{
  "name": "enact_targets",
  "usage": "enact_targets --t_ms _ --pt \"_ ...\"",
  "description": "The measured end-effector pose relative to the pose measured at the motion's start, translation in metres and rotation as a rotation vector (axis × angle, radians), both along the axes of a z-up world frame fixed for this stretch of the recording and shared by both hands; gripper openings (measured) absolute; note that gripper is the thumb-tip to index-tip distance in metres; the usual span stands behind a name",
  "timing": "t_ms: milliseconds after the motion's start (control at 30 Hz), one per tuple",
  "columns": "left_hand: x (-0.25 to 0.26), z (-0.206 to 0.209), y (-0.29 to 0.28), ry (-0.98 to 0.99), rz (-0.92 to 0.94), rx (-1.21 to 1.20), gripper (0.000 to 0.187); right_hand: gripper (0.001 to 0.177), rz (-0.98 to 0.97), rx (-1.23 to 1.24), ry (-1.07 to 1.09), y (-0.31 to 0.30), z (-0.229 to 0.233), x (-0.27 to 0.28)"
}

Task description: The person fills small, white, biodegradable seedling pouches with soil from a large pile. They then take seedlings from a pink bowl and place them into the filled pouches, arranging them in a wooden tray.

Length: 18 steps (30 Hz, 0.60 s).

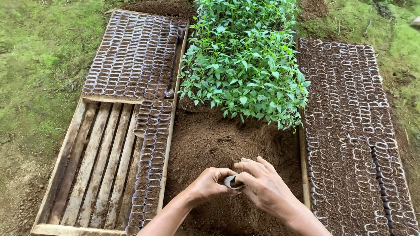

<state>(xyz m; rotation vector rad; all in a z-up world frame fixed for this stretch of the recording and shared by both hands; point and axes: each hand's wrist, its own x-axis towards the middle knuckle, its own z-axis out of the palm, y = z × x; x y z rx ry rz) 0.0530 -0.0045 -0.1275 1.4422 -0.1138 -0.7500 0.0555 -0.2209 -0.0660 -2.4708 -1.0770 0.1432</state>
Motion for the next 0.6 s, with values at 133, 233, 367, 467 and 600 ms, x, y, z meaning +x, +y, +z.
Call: enact_targets --t_ms 133,233,367,467,600 --pt "-0.004 -0.013 -0.002 -0.019 0.004 -0.038 0.042 0.044 0.050 -0.034 -0.198 -0.001 -0.022 -0.002" --pt "-0.011 -0.022 -0.004 -0.072 -0.006 0.055 0.036 0.035 0.075 -0.042 -0.253 -0.001 -0.036 -0.007" --pt "-0.010 -0.011 -0.001 0.040 0.059 0.023 0.035 0.040 -0.057 0.088 0.197 -0.002 -0.010 -0.002" --pt "-0.002 -0.011 0.005 0.137 0.192 -0.028 0.035 0.047 -0.415 0.278 0.584 -0.027 -0.001 0.016" --pt "0.000 -0.011 0.018 0.080 0.283 -0.117 0.047 0.043 -1.061 0.534 0.740 -0.080 -0.053 0.046"
